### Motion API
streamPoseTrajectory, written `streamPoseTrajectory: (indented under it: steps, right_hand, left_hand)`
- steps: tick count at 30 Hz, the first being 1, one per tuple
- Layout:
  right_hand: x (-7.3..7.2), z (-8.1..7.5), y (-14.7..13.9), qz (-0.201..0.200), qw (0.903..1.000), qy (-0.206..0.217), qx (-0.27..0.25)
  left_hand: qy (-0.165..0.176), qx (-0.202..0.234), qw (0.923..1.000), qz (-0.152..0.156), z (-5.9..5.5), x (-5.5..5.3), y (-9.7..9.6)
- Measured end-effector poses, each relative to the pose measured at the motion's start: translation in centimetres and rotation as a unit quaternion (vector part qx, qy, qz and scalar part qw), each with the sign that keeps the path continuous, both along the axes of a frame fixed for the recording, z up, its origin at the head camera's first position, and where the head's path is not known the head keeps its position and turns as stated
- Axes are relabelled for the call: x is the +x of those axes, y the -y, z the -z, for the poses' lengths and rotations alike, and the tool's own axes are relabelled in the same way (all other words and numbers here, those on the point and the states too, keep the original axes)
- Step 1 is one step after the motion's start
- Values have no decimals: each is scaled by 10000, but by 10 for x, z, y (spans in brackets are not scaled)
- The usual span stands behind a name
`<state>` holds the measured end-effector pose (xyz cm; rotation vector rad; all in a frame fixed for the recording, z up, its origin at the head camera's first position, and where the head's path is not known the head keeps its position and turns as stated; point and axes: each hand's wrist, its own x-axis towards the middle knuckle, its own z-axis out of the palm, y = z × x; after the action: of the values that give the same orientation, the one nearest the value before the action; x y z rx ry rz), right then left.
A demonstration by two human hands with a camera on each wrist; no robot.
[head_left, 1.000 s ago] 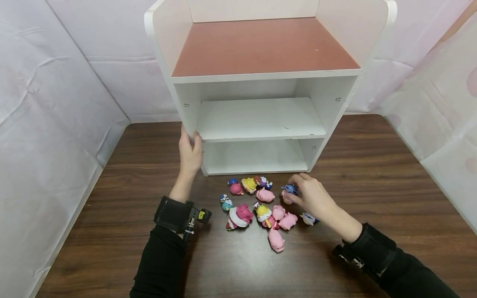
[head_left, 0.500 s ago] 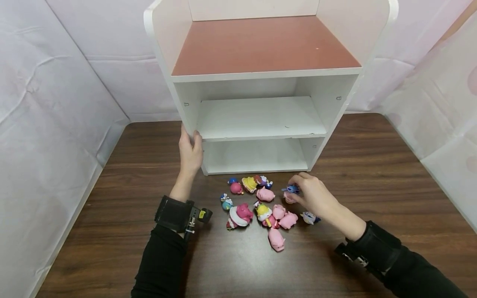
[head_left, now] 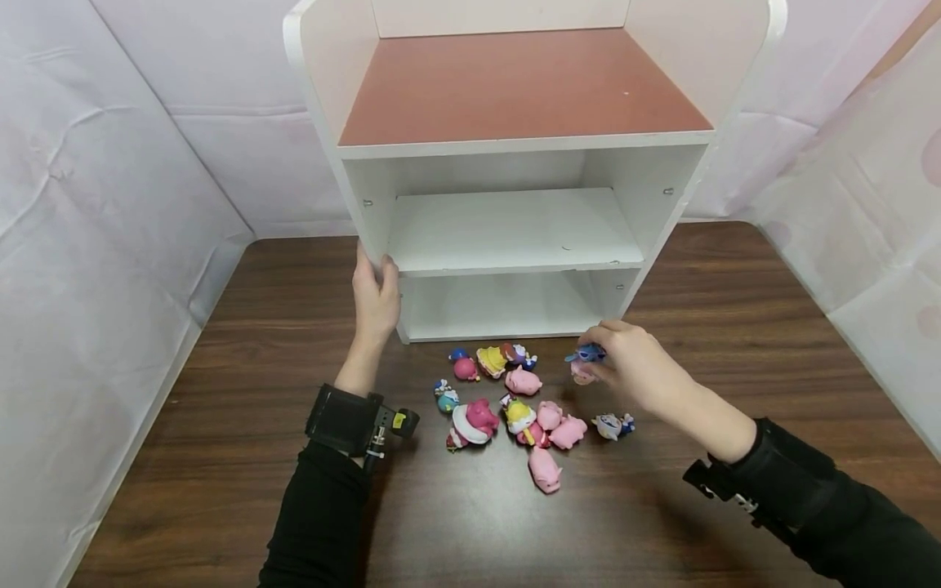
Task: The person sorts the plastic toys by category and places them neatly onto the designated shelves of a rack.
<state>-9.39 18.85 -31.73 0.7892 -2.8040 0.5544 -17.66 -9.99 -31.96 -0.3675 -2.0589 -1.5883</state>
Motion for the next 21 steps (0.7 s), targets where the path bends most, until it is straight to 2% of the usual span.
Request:
streamPoseTrajectory:
  steps: [10, 17, 21]
  right_hand:
    - [-1, -55, 1, -415, 9971, -606, 192]
    - [-3, -98, 1, -521, 9920, -1110, 313]
    - [-5, -122, -2, -540, 9889, -1292, 495]
  left_hand:
    - [-4, 17, 10000, -24, 1, -1, 0]
    - [9, 4, 10000, -9, 27, -20, 8]
    - [-63, -1, 10000, -4, 30, -22, 7]
